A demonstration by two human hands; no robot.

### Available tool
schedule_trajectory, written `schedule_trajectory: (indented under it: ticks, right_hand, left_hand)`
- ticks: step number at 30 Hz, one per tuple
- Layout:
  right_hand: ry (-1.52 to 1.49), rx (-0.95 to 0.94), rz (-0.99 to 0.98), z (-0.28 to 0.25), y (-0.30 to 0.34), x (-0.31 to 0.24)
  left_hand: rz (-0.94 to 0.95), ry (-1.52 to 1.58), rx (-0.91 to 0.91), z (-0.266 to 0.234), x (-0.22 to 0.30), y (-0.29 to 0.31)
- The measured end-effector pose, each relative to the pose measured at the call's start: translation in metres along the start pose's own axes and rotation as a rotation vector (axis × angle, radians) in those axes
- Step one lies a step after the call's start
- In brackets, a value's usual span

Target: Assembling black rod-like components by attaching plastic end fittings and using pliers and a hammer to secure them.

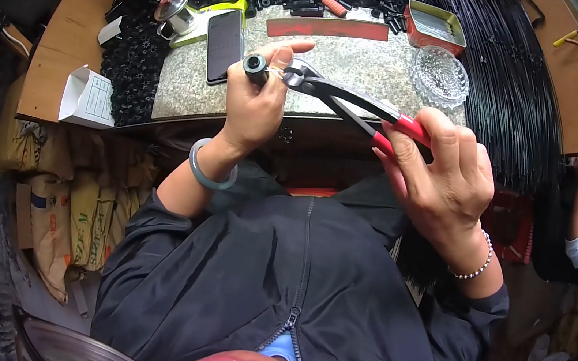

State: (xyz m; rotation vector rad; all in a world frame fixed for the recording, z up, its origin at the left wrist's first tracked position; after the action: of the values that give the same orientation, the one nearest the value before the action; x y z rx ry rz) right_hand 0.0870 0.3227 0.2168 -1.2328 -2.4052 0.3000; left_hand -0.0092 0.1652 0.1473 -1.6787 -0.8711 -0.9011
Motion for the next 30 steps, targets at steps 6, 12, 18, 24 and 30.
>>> schedule_trajectory:
  ticks: [6,12,18,24,30]
  right_hand:
    - [-0.064,0.008,-0.028,0.002,-0.002,-0.006]
    - [-2.153,-1.132,0.394,0.100,0.049,-0.035]
    - [-0.901,-0.291,-0.004,0.062,0.014,-0.010]
    - [-2.438,-1.202,0.077,0.103,0.052,-0.064]
    - [-0.603,-0.079,-0.041,0.052,0.016,0.002]
  left_hand:
    - [0.040,-0.002,0.001,0.000,0.001,0.000]
    - [-0.077,0.149,-0.140,0.015,0.009,0.008]
    - [-0.012,0.090,-0.100,0.014,0.013,0.012]
    - [-0.086,0.124,-0.168,0.024,0.007,0.011]
    - [-0.067,0.084,-0.122,0.024,0.004,0.013]
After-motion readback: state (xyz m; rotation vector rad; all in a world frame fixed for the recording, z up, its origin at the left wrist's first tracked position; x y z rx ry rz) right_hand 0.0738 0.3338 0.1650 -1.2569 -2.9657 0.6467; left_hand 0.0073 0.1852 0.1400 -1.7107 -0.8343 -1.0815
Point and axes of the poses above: each hand's wrist, its own y-axis away from the middle knuckle, its own z-axis out of the palm, x = y × z, the point moved 10 cm from there along -y, towards the middle knuckle, and after that the axes turned 14 degrees about -x, right-handed, at the moved point
